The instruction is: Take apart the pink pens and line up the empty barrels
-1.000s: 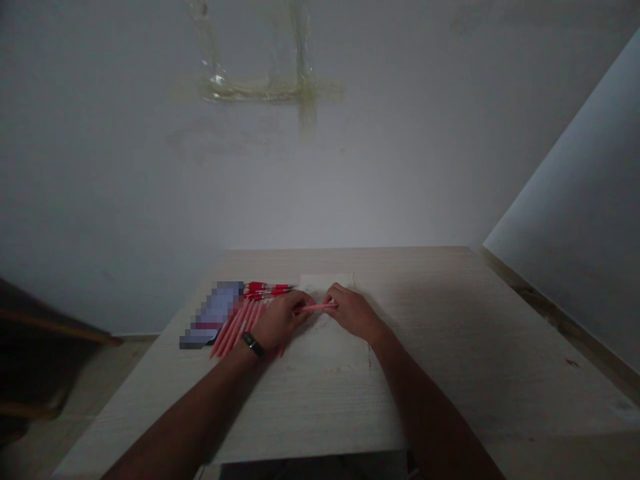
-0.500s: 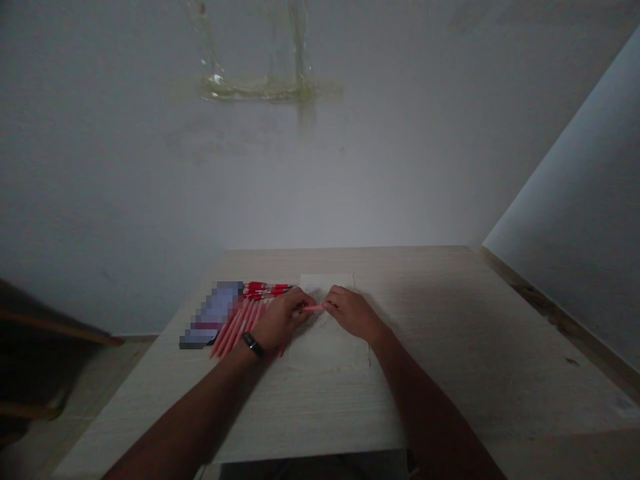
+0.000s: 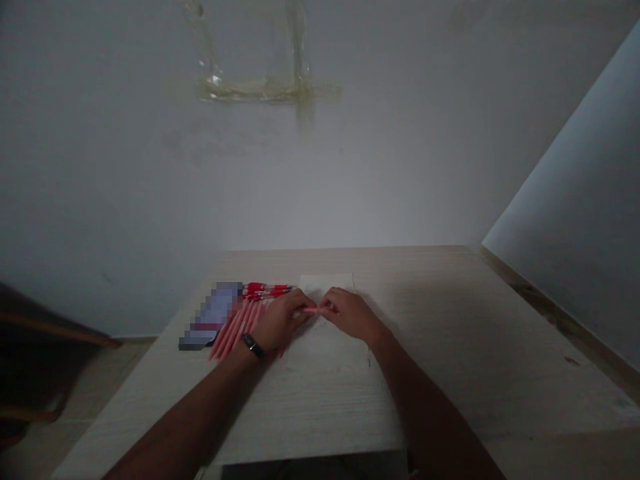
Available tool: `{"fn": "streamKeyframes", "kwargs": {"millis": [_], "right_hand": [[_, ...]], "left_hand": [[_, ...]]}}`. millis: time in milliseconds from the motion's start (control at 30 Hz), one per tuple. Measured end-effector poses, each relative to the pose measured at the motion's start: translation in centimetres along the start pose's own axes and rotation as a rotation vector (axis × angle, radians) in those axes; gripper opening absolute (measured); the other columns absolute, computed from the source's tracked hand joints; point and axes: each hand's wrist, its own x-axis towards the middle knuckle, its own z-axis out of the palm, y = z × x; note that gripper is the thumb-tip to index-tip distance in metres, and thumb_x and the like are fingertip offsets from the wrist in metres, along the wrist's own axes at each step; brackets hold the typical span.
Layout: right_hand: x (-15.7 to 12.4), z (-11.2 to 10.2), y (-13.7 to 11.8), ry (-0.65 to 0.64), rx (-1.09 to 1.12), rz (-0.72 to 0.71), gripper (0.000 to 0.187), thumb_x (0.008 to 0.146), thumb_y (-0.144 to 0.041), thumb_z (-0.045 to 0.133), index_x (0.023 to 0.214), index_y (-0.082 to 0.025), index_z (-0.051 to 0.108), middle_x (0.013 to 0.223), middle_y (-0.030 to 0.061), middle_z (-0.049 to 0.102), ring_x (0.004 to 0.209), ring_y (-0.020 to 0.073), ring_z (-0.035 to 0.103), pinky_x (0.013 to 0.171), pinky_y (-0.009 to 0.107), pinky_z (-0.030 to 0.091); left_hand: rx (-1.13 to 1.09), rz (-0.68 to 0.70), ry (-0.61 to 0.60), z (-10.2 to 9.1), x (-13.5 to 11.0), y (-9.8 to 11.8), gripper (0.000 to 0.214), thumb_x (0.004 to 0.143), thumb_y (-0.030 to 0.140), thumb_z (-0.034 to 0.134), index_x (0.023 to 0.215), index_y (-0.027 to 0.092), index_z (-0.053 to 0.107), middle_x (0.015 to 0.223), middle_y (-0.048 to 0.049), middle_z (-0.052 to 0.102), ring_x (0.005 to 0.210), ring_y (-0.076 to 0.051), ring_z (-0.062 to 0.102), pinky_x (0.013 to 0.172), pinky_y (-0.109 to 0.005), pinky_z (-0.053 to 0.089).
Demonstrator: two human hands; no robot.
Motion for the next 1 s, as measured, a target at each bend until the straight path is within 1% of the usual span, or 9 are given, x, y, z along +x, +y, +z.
{"fn": "streamKeyframes", "kwargs": {"millis": [100,233,333,467,667,833,900,1000], "right_hand": [[0.07,0.12,0.22,-0.035,-0.046,-0.053,0.024,0.099,-0.037,0.050,0.089,-0.019,0.065,0.087,0.0026,0.062,0.080,0.0146,0.056,0.072,0.026,0.040],[0.07,0.14,0.26,-0.038,-0.079,-0.069,0.026,0.100,-0.035,0.048,0.086,-0.019,0.064,0.085,0.0025,0.061,0.079,0.0147,0.055,0.072,0.026,0.039],[0.06,0.06,0.06,-0.026,-0.063,-0.063,0.025,0.099,-0.037,0.050,0.087,-0.020,0.065,0.084,0.0021,0.061,0.078,0.0142,0.055,0.071,0.026,0.039],[0.04,0.00,-0.17,-0.009,-0.011,-0.029,0.020,0.095,-0.039,0.058,0.091,-0.021,0.064,0.088,0.0019,0.062,0.078,0.0141,0.056,0.071,0.025,0.041],[0.01,0.04,-0.14,0.009,0.018,-0.022,0.012,0.091,-0.031,0.063,0.094,-0.020,0.061,0.091,0.0017,0.063,0.078,0.0135,0.057,0.070,0.024,0.041],[0.00,0.00,-0.33,0.001,0.013,0.012,0.014,0.089,-0.032,0.065,0.095,-0.021,0.062,0.091,0.0015,0.063,0.078,0.0140,0.057,0.071,0.025,0.042],[0.01,-0.04,-0.41,-0.008,0.019,0.018,0.015,0.091,-0.035,0.063,0.097,-0.021,0.064,0.093,0.0021,0.064,0.081,0.0147,0.058,0.072,0.026,0.043],[0.05,-0.01,-0.25,-0.027,-0.005,-0.025,0.018,0.097,-0.036,0.055,0.095,-0.021,0.065,0.093,0.0028,0.064,0.085,0.0153,0.058,0.075,0.026,0.042]], "left_hand": [[-0.017,0.026,0.011,0.08,0.01,-0.03,0.013,0.090,0.026,0.060,0.095,0.020,0.071,0.094,-0.0047,0.065,0.088,-0.017,0.060,0.078,-0.027,0.045],[-0.020,0.020,0.013,0.17,0.08,-0.06,0.012,0.089,0.024,0.061,0.096,0.021,0.071,0.095,-0.0047,0.065,0.090,-0.017,0.060,0.079,-0.027,0.045],[-0.010,0.006,0.009,0.16,0.12,-0.01,0.013,0.090,0.027,0.061,0.095,0.021,0.071,0.095,-0.0052,0.065,0.089,-0.018,0.060,0.079,-0.028,0.045],[0.008,-0.011,-0.004,0.10,0.08,0.04,0.015,0.091,0.029,0.060,0.096,0.021,0.071,0.094,-0.0055,0.065,0.088,-0.018,0.059,0.077,-0.027,0.045],[0.031,-0.033,-0.005,0.24,0.05,-0.07,0.015,0.090,0.028,0.060,0.097,0.021,0.071,0.091,-0.0045,0.065,0.082,-0.017,0.059,0.073,-0.026,0.044],[0.025,-0.016,-0.008,0.27,0.02,-0.14,0.016,0.090,0.028,0.060,0.098,0.021,0.071,0.092,-0.0049,0.064,0.084,-0.017,0.059,0.075,-0.026,0.044],[0.012,-0.009,0.002,0.25,0.00,-0.11,0.015,0.090,0.027,0.061,0.098,0.021,0.072,0.092,-0.0049,0.064,0.085,-0.017,0.059,0.076,-0.026,0.045],[-0.003,-0.004,0.020,0.20,0.01,-0.04,0.014,0.089,0.027,0.062,0.096,0.021,0.072,0.093,-0.0050,0.064,0.087,-0.017,0.059,0.077,-0.027,0.045]]}}
